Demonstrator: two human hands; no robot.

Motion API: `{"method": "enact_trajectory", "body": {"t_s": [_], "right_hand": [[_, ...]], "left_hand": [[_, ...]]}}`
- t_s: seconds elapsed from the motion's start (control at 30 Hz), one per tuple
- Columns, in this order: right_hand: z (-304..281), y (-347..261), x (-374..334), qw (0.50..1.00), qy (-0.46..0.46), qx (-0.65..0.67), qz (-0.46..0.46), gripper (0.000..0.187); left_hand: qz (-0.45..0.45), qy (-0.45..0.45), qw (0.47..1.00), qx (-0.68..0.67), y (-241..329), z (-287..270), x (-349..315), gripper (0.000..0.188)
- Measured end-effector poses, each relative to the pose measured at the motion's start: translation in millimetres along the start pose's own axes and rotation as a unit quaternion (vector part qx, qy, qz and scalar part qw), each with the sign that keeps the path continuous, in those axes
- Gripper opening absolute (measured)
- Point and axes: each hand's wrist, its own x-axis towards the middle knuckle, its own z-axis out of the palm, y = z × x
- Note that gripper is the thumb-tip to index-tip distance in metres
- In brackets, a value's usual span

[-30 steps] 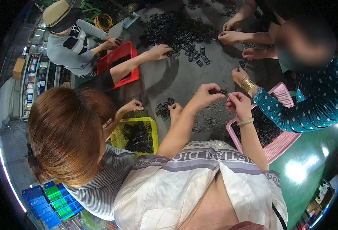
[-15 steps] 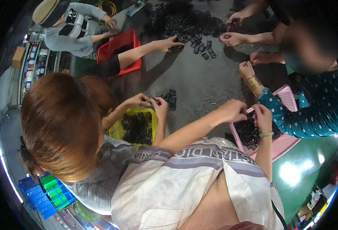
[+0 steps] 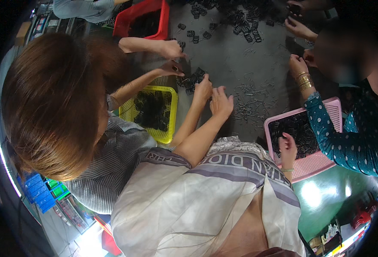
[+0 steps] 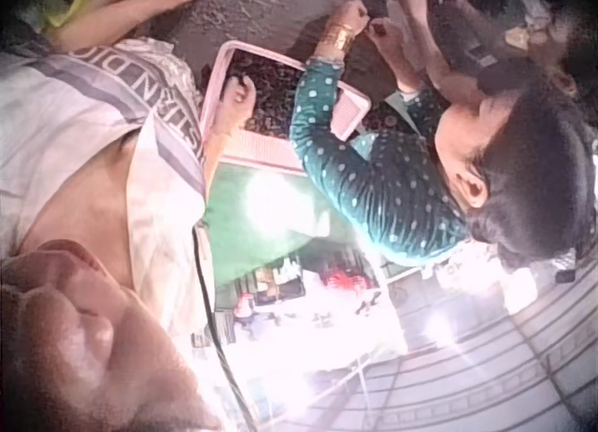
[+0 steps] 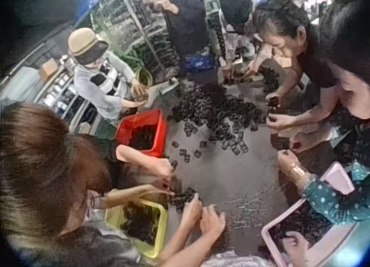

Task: The person sorts small black components on a table with several other people. They pick up items from the table and place them into a pink basket. The task involves repetitive hand movements and coordination with others.

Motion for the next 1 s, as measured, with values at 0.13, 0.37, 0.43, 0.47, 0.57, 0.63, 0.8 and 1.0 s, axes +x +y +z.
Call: {"method": "enact_trajectory", "body": {"t_s": [0.13, 0.37, 0.43, 0.47, 0.57, 0.63, 0.8, 1.0], "right_hand": [[21.5, -34.5, -13.2, 0.966, -0.082, -0.188, -0.156, 0.066], [32.2, -12.6, -6.1, 0.92, -0.129, -0.324, -0.18, 0.068], [34.3, -11.3, -8.4, 0.918, -0.126, -0.33, -0.183, 0.07], [33.6, -9.0, -8.9, 0.915, -0.126, -0.335, -0.186, 0.071], [33.5, -9.3, -11.7, 0.918, -0.119, -0.331, -0.186, 0.075], [32.4, -12.9, -12.8, 0.92, -0.125, -0.332, -0.165, 0.074], [28.6, -4.5, -6.0, 0.908, -0.121, -0.339, -0.217, 0.074], [17.3, 9.7, -9.1, 0.894, -0.137, -0.364, -0.221, 0.078]], "left_hand": [[-0.003, 0.052, 0.996, 0.07, -6.7, 16.2, -11.9, 0.049], [0.203, 0.014, 0.969, -0.141, 9.0, 44.0, -10.1, 0.067], [0.227, 0.057, 0.97, -0.071, -7.8, 19.5, -23.2, 0.077], [0.2, 0.032, 0.977, -0.059, -26.8, 14.2, -32.6, 0.082], [0.156, -0.047, 0.986, 0.019, -64.6, 9.1, -52.4, 0.095], [0.165, -0.105, 0.972, 0.134, -58.6, 4.9, -57.2, 0.1], [0.324, -0.094, 0.934, 0.116, -5.4, 55.0, -18.6, 0.09], [0.382, -0.072, 0.914, -0.115, 25.6, 76.8, 43.2, 0.071]]}}
